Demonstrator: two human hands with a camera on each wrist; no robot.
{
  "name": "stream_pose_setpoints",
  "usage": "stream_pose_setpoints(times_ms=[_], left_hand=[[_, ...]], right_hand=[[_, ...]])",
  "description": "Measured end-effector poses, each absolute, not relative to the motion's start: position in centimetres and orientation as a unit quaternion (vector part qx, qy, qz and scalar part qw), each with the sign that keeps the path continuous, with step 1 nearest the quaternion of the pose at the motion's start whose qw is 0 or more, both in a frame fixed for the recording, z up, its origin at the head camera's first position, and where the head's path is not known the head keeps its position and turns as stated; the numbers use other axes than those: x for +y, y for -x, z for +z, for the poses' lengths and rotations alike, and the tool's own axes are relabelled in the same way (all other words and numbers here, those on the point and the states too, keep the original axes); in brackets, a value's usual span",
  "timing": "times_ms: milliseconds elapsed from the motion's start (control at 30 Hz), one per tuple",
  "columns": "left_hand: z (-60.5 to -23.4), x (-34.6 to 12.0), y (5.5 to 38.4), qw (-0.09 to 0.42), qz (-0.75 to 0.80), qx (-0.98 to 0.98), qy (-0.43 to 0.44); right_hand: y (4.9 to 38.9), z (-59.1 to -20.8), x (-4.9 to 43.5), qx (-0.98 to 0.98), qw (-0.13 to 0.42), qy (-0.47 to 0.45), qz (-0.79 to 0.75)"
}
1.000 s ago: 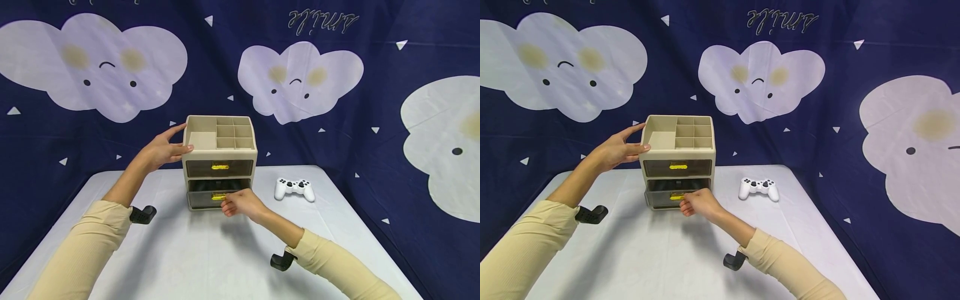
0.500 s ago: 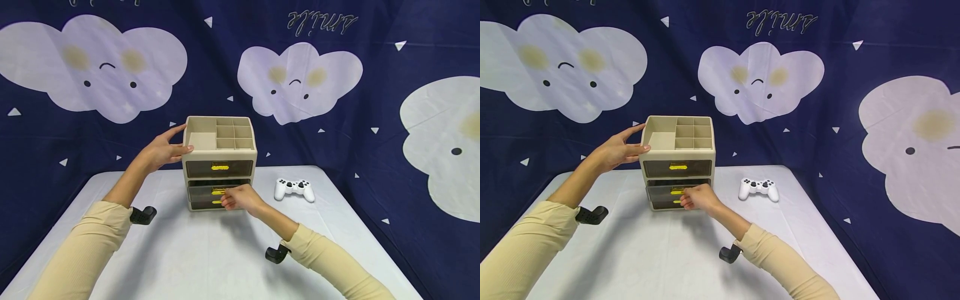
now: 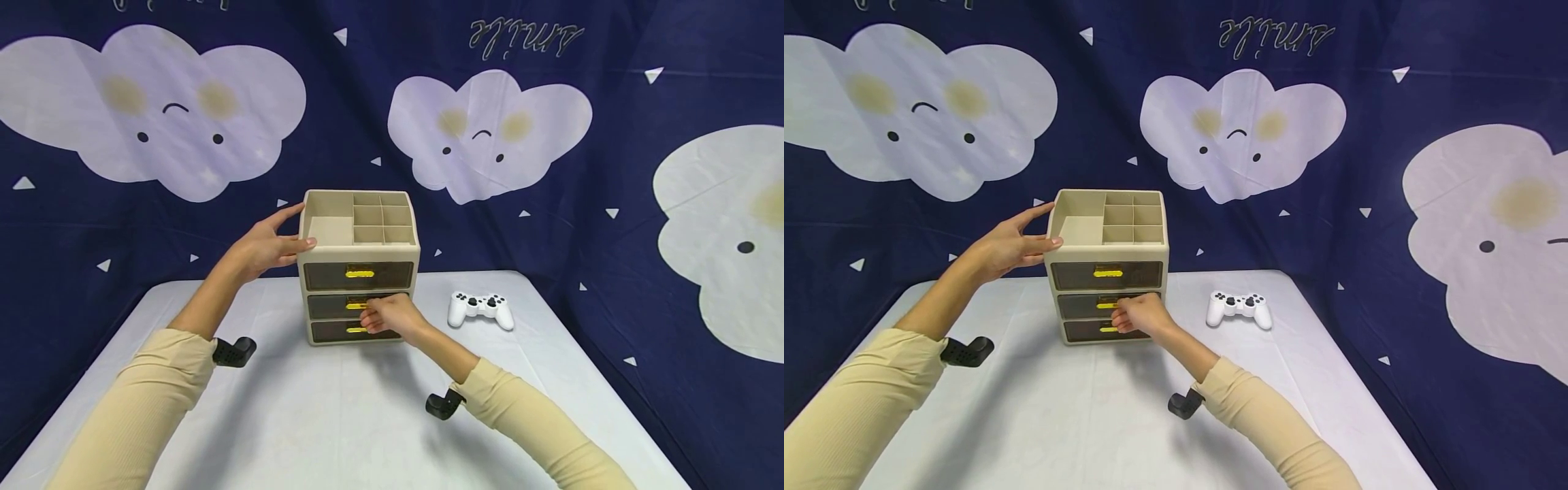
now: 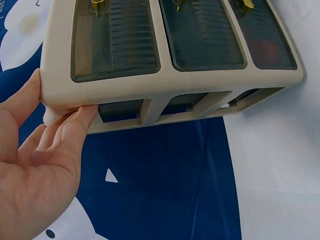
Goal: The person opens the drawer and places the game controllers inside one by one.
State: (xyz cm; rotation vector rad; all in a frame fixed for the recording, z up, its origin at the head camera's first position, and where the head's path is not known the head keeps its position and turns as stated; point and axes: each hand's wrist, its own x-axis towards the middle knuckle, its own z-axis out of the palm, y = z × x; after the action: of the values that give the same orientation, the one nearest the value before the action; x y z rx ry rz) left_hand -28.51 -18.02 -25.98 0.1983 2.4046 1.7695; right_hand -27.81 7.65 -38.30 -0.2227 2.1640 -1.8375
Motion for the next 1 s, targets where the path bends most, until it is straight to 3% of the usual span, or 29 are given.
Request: stream_pose_setpoints(times_ms=[433, 800, 1000], left_hand=[[-25.8, -18.0, 28.4, 0.077, 0.586, 0.804, -0.066], [-26.1, -18.1, 28.5, 0.075, 0.585, 0.804, -0.076], [-26.1, -18.2, 28.7, 0.073, 0.584, 0.805, -0.072]], right_hand=[[28.2, -38.1, 7.5, 0.746, 0.150, 0.067, -0.646], [27.9, -37.4, 7.9, 0.747, 0.214, 0.056, -0.627], [27.3, -35.7, 8.0, 0.736, 0.218, 0.088, -0.635]])
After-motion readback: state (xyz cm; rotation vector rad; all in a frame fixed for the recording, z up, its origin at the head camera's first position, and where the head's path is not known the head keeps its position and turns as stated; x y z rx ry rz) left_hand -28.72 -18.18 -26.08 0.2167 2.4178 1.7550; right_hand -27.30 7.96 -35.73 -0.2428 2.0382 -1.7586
